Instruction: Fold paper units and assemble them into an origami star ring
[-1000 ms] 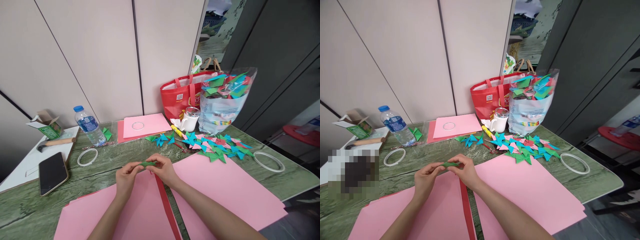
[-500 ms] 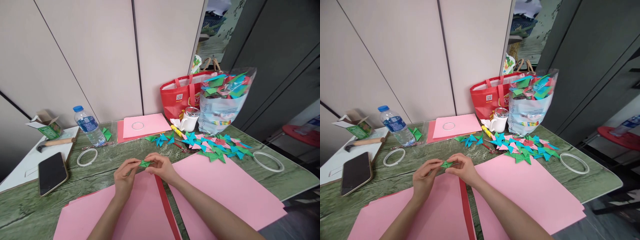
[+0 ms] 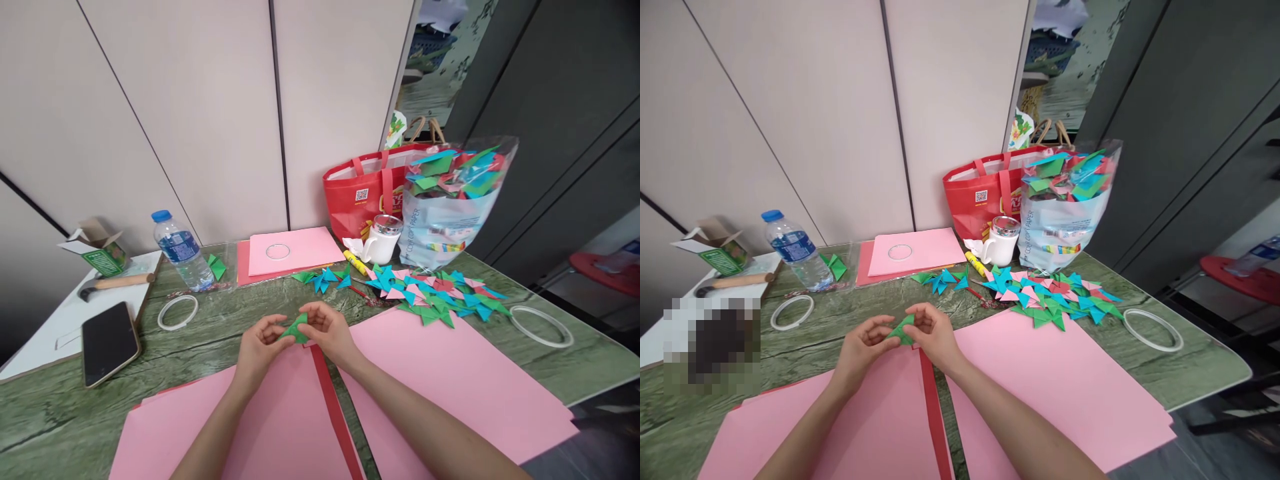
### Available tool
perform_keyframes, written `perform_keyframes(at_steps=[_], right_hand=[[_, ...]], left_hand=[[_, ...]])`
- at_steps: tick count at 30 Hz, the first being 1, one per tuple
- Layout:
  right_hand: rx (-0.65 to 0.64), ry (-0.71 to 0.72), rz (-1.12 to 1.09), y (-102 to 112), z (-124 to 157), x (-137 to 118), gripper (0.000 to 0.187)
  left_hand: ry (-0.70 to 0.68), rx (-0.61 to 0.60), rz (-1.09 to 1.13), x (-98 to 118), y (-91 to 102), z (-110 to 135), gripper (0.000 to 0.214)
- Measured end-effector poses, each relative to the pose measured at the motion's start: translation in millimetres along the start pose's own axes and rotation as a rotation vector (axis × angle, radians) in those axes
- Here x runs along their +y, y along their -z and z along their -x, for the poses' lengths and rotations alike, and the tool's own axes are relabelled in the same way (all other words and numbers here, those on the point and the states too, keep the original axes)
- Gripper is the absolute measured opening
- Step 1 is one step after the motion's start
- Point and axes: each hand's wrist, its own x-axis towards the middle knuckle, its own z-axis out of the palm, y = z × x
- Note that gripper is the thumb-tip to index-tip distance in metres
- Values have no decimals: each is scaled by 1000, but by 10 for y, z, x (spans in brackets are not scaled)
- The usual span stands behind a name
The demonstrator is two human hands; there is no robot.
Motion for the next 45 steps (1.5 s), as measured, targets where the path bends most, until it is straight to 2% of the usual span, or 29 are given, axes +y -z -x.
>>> perform_keyframes(at_steps=[3, 7, 12, 17, 22, 26, 28, 31, 33, 38, 42, 45], right_hand=[[-22, 8, 17, 0, 7, -14, 21], [12, 40, 12, 6, 1, 13, 20], [38, 227, 299, -5, 35, 14, 6], [-56, 269, 409, -17, 73, -6, 27], [-71, 328, 483, 18, 56, 28, 22], [-70, 363, 510, 20, 58, 45, 21], [-63, 352, 506, 9, 63, 35, 22], [-57, 312, 472, -7, 66, 18, 23], [-39, 265, 439, -13, 67, 18, 21], [0, 126, 365, -20, 74, 39, 10], [-32, 3, 263, -21, 67, 28, 6], [-14, -63, 168, -13, 42, 21, 12]], left_hand=[[73, -89, 2, 24, -12, 24, 21], [80, -125, 60, 44, -25, 56, 19], [86, -75, 175, 0, -54, 73, 18], [60, -5, 178, -23, -56, 68, 17], [35, -36, 85, 5, -55, 52, 17], [-106, 72, -65, -13, -41, 15, 18], [-168, 102, -92, -25, -24, -6, 21], [-193, 48, -126, -24, 0, -21, 18], [-172, 30, -143, -17, 6, -19, 14], [-124, 81, -173, -18, -32, 11, 10], [-87, 43, -84, -21, -74, 26, 15], [-2, -9, 0, -11, -84, 28, 17]])
